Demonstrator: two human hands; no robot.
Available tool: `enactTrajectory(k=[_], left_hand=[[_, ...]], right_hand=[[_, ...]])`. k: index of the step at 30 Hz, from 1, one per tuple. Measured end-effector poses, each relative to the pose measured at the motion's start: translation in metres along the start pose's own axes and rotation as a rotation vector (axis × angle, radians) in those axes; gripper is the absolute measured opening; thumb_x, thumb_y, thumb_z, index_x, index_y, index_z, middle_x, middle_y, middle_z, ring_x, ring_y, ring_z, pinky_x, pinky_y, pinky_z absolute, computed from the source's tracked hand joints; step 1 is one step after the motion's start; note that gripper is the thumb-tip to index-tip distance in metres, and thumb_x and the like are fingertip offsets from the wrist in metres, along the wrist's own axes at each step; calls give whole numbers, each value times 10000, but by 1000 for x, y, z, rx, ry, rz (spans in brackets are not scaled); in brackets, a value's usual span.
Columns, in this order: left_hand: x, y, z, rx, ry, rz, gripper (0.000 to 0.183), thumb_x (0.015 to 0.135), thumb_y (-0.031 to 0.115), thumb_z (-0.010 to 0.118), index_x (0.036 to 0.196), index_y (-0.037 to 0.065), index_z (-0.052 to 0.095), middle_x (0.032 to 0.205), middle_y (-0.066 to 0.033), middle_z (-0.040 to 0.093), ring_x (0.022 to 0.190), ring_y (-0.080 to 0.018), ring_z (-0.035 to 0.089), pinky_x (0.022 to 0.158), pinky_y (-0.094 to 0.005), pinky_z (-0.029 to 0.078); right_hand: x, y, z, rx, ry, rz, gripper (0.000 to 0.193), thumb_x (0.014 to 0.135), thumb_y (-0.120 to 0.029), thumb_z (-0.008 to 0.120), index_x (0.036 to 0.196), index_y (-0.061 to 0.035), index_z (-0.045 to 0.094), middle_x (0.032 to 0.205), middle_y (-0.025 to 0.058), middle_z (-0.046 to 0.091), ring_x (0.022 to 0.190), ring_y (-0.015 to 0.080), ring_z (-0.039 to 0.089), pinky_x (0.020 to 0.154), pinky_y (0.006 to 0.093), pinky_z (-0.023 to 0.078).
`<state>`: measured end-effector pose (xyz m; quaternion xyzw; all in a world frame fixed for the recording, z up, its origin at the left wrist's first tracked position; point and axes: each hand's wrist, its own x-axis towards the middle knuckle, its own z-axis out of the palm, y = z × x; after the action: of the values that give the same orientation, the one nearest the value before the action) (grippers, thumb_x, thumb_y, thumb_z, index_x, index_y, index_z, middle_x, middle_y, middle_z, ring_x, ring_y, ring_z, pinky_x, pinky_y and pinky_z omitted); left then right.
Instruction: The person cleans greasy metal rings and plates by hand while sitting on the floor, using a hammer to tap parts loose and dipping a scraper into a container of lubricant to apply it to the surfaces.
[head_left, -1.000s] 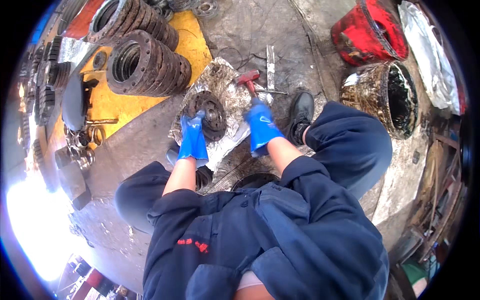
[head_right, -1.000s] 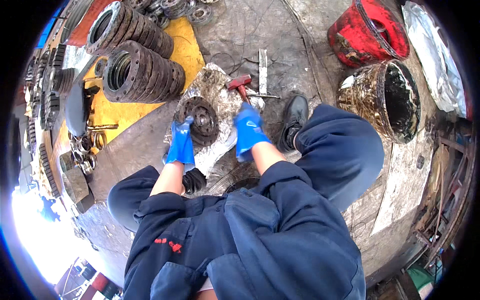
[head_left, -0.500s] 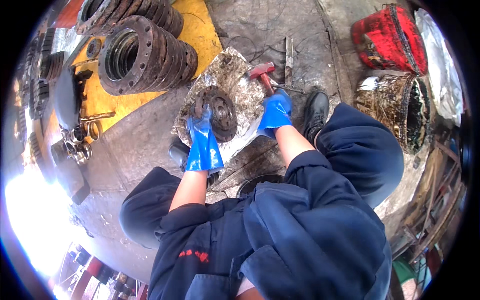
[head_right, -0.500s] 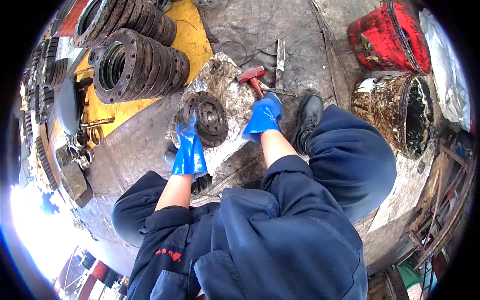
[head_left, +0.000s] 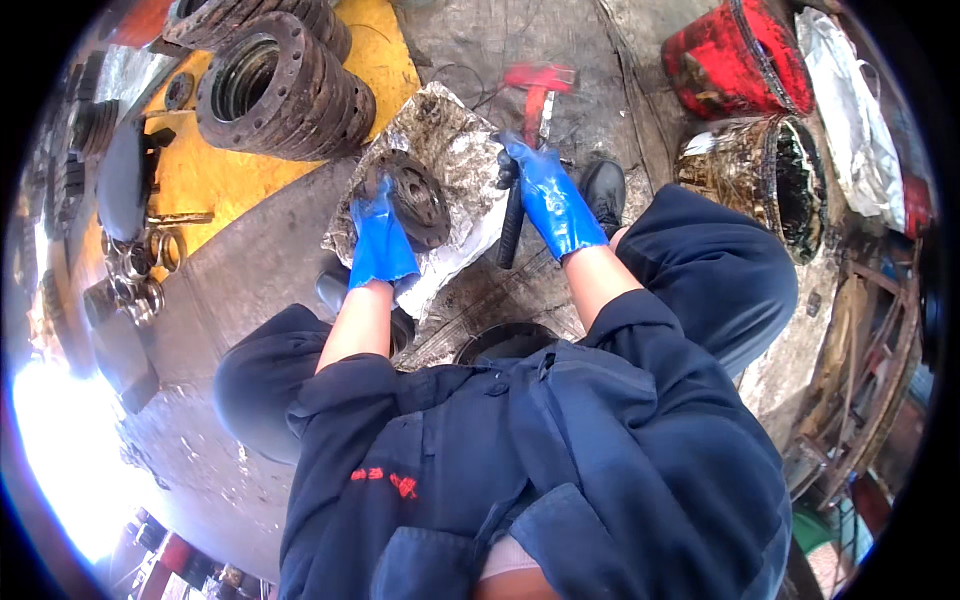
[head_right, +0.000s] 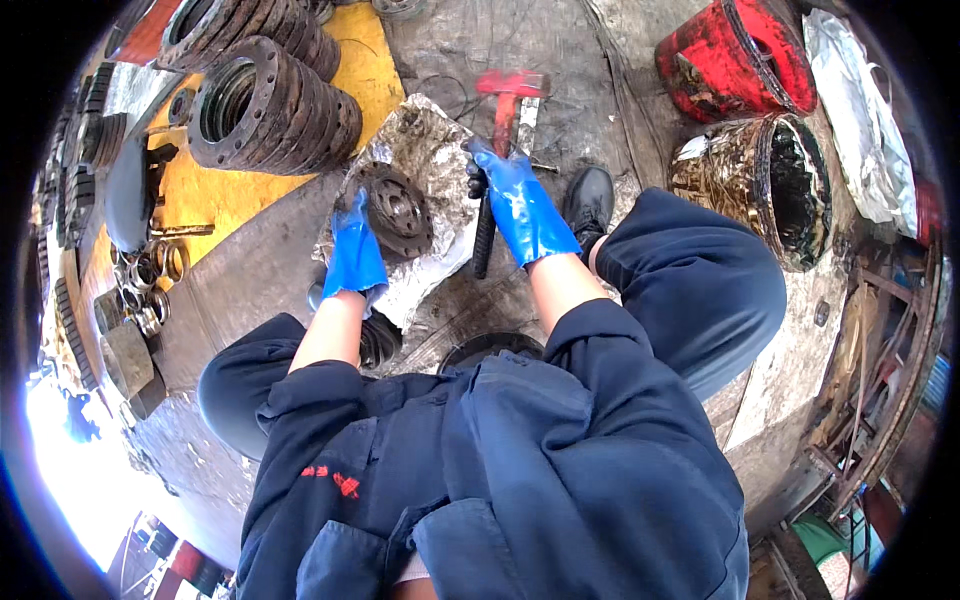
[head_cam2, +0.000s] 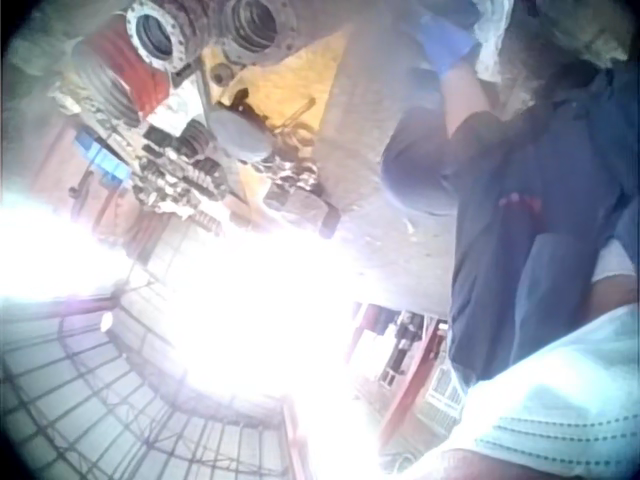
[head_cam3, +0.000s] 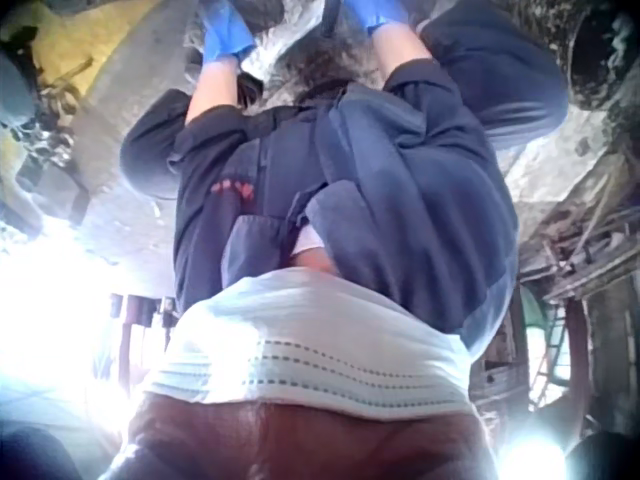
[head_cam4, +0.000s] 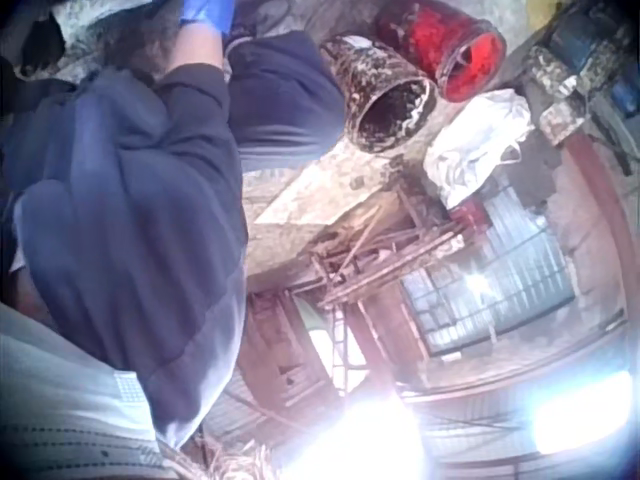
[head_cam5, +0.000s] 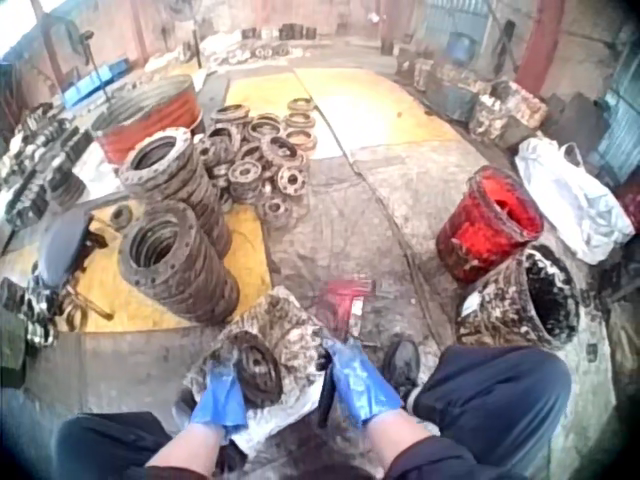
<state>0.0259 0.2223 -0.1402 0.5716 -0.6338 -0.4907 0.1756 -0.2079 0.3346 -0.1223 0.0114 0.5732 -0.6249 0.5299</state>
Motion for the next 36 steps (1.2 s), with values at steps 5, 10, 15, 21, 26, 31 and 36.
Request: enactTrajectory(k=[5,10,15,21,26,31,36], left_hand=[[-8,6,-5,5,-35,5,436,1046,218,451,1394,-35,518,1348,-179,614,1204,-296,594,1053,-384,448],[-10,13,-12,-21,-63,-15,436,1066,231,403,1387,-40,523,1343,-195,616,1210,-307,595,1059,-392,445],[-10,32,-6,-460,-128,-219,443,1090,223,328,1386,-46,519,1350,-219,609,1235,-323,588,1065,-399,443],[-1,27,-9,-243,-90,-109,459,1092,239,320,1394,-53,508,1357,-207,611,1254,-302,582,1062,-381,446],[15,-1,-13,156,-121,55,451,1088,202,325,1418,-63,482,1390,-170,594,1268,-261,565,1077,-352,434],[17,-57,-22,-648,-108,-205,437,1076,158,333,1427,-60,474,1401,-165,585,1266,-252,562,1083,-346,430],[-1,-9,-19,-218,-70,-75,423,1057,98,331,1426,-46,479,1401,-182,580,1261,-261,567,1090,-356,426]], right_hand=[[-18,49,-21,-425,-159,137,358,904,-341,707,1022,-4,682,777,71,621,706,154,589,630,318,474],[-31,67,-8,-978,-332,379,427,862,-431,709,932,-11,678,718,61,632,632,173,557,599,337,428],[5,59,-5,-613,-176,313,308,874,-350,731,910,-50,671,657,8,582,518,131,496,499,313,396],[-10,23,23,-158,-179,225,232,956,-250,677,971,-18,677,656,1,553,537,106,497,512,270,416],[-15,67,21,-852,-437,504,355,827,-375,781,910,-37,711,677,54,668,481,155,566,426,312,456],[6,75,19,-934,-359,357,404,823,-434,794,932,-62,680,646,22,596,498,120,522,450,296,420],[-4,20,28,-353,-201,207,272,910,-294,695,946,-28,651,668,24,605,530,108,526,484,274,415]])
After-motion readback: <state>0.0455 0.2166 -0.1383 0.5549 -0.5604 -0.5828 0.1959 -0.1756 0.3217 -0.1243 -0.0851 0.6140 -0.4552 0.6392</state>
